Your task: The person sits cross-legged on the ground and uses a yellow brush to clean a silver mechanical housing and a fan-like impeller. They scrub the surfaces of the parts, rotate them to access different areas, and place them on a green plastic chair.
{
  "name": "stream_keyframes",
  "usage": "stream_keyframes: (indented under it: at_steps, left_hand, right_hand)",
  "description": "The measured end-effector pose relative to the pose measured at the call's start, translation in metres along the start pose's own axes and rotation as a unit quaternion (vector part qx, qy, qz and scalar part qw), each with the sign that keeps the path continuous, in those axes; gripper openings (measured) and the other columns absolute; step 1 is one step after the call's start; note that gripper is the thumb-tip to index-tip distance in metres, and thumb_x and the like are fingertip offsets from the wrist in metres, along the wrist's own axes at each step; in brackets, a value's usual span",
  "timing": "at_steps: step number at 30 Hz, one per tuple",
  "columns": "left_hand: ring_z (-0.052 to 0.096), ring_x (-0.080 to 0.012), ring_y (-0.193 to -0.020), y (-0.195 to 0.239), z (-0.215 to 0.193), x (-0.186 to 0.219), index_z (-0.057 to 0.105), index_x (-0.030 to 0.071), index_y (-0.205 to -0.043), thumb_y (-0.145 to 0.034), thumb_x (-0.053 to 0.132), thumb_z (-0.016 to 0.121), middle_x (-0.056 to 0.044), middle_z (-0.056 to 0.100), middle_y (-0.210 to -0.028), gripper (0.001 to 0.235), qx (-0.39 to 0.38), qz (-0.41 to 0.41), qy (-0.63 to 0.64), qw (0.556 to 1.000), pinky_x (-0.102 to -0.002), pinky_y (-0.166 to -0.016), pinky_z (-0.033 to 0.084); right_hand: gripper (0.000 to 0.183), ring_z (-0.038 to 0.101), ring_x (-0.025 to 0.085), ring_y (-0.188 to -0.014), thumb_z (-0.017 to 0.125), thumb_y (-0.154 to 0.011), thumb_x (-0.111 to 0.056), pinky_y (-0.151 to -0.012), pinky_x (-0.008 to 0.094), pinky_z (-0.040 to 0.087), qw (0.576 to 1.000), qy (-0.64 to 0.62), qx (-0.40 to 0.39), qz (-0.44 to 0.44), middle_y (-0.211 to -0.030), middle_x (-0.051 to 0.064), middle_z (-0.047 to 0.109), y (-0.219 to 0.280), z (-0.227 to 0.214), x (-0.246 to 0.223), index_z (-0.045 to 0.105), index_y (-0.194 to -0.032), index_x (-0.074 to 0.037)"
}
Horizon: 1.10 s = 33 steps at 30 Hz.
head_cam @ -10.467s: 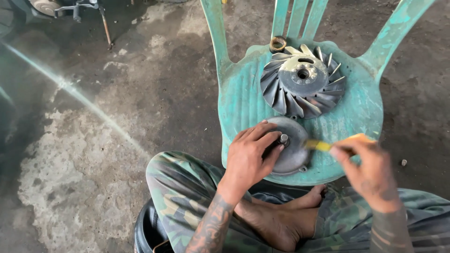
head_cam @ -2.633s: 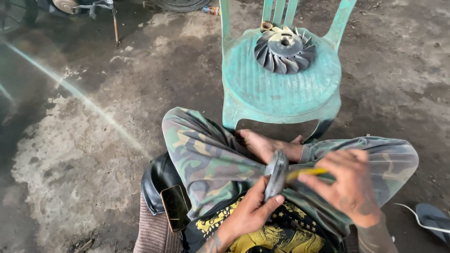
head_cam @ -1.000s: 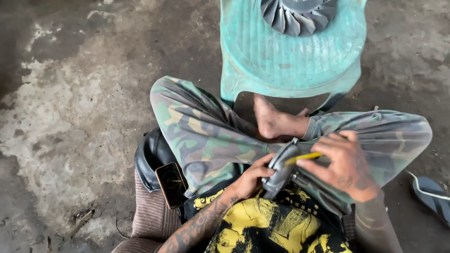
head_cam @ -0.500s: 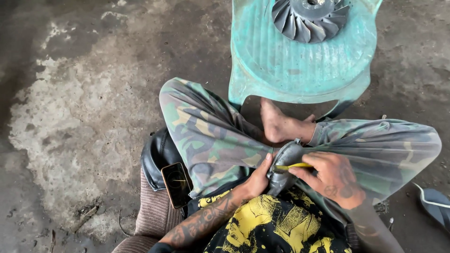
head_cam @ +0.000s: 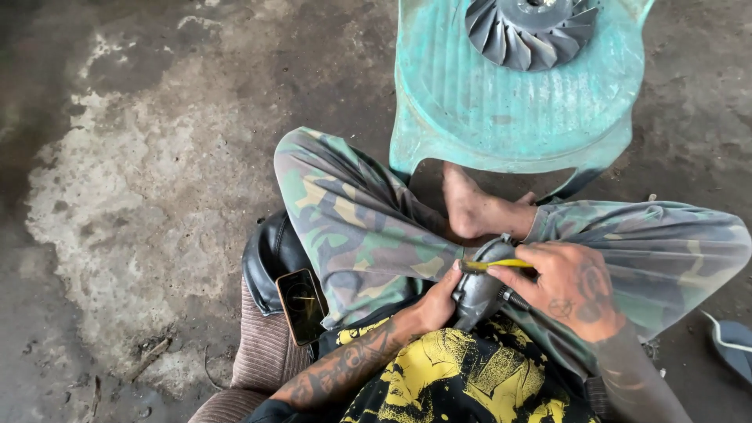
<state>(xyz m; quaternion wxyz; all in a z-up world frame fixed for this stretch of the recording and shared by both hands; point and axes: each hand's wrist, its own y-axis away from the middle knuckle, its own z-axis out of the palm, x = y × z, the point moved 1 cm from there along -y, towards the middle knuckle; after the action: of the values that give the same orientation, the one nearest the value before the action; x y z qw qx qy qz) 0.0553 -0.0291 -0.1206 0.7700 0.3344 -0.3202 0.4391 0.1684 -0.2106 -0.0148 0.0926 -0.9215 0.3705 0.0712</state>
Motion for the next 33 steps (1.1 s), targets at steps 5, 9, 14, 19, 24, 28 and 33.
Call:
stream_keyframes:
  at_steps: [5, 9, 14, 19, 24, 28, 33]
  left_hand:
    - [0.068, -0.0359, -0.105, -0.006, 0.000, -0.003, 0.045, 0.002, -0.150, -0.102, 0.065, 0.032, -0.027, 0.066, -0.121, 0.081, 0.020, 0.027, 0.074, 0.997, -0.047, -0.099, 0.056]
    - [0.066, -0.0277, -0.119, -0.016, -0.012, -0.032, 0.058, 0.000, -0.140, -0.107, 0.043, 0.045, -0.019, 0.066, -0.134, 0.055, 0.080, 0.009, 0.197, 0.977, -0.040, -0.114, 0.048]
    - [0.066, -0.0365, -0.116, -0.009, -0.004, -0.016, 0.055, -0.004, -0.142, -0.103, 0.057, 0.038, -0.028, 0.065, -0.133, 0.074, 0.030, -0.030, 0.126, 0.991, -0.046, -0.109, 0.050]
    - [0.070, -0.0309, -0.098, -0.006, 0.000, -0.008, 0.056, -0.003, -0.140, -0.107, 0.059, 0.036, -0.024, 0.070, -0.115, 0.073, 0.003, 0.010, 0.120, 0.993, -0.041, -0.095, 0.056]
    - [0.063, -0.0314, -0.107, 0.006, 0.011, 0.027, 0.018, 0.009, -0.167, -0.091, 0.077, 0.046, -0.026, 0.056, -0.131, 0.105, -0.068, 0.035, 0.032, 0.997, -0.043, -0.092, 0.056]
    - [0.055, -0.0268, -0.114, 0.008, 0.015, 0.036, 0.020, 0.007, -0.164, -0.089, 0.050, 0.064, -0.019, 0.051, -0.135, 0.097, -0.077, 0.067, -0.018, 0.995, -0.035, -0.092, 0.051]
    - [0.053, -0.0293, -0.126, 0.008, 0.017, 0.042, 0.027, 0.003, -0.160, -0.085, 0.040, 0.066, -0.019, 0.051, -0.142, 0.092, -0.058, 0.078, -0.028, 0.995, -0.038, -0.104, 0.047]
  right_hand:
    - [0.067, 0.032, 0.007, -0.034, 0.039, -0.096, -0.073, -0.037, 0.023, 0.026, 0.996, 0.084, 0.018, 0.020, -0.042, -0.010, 0.035, -0.008, -0.015, 0.006, 0.066, -0.067, -0.019]
    - [0.053, 0.060, 0.013, -0.051, 0.065, -0.089, -0.066, -0.049, 0.032, 0.048, 0.998, 0.051, 0.046, -0.012, -0.056, -0.005, 0.063, -0.007, -0.023, -0.014, 0.064, -0.065, -0.019]
    - [0.065, 0.045, 0.006, -0.034, 0.038, -0.092, -0.075, -0.035, 0.022, 0.034, 0.999, 0.042, 0.020, 0.004, -0.046, -0.007, 0.050, 0.006, 0.004, 0.002, 0.064, -0.065, -0.021]
    - [0.064, 0.041, 0.015, -0.040, 0.044, -0.089, -0.073, -0.045, 0.031, 0.032, 0.982, -0.012, -0.074, 0.173, -0.045, 0.001, 0.044, -0.003, -0.013, 0.002, 0.068, -0.071, -0.016]
    - [0.051, 0.038, 0.014, -0.053, 0.055, -0.102, -0.039, -0.059, 0.030, 0.030, 0.913, -0.351, -0.026, 0.208, -0.054, 0.000, 0.042, 0.006, -0.013, 0.015, 0.048, -0.059, -0.011]
    - [0.062, 0.035, 0.014, -0.051, 0.043, -0.105, -0.049, -0.056, 0.028, 0.029, 0.875, -0.457, -0.033, 0.154, -0.056, 0.001, 0.042, 0.020, 0.003, 0.021, 0.051, -0.059, -0.009]
    - [0.067, 0.030, 0.013, -0.050, 0.040, -0.105, -0.057, -0.053, 0.028, 0.024, 0.829, -0.548, -0.029, 0.107, -0.055, 0.001, 0.040, 0.027, 0.008, 0.016, 0.050, -0.060, -0.008]
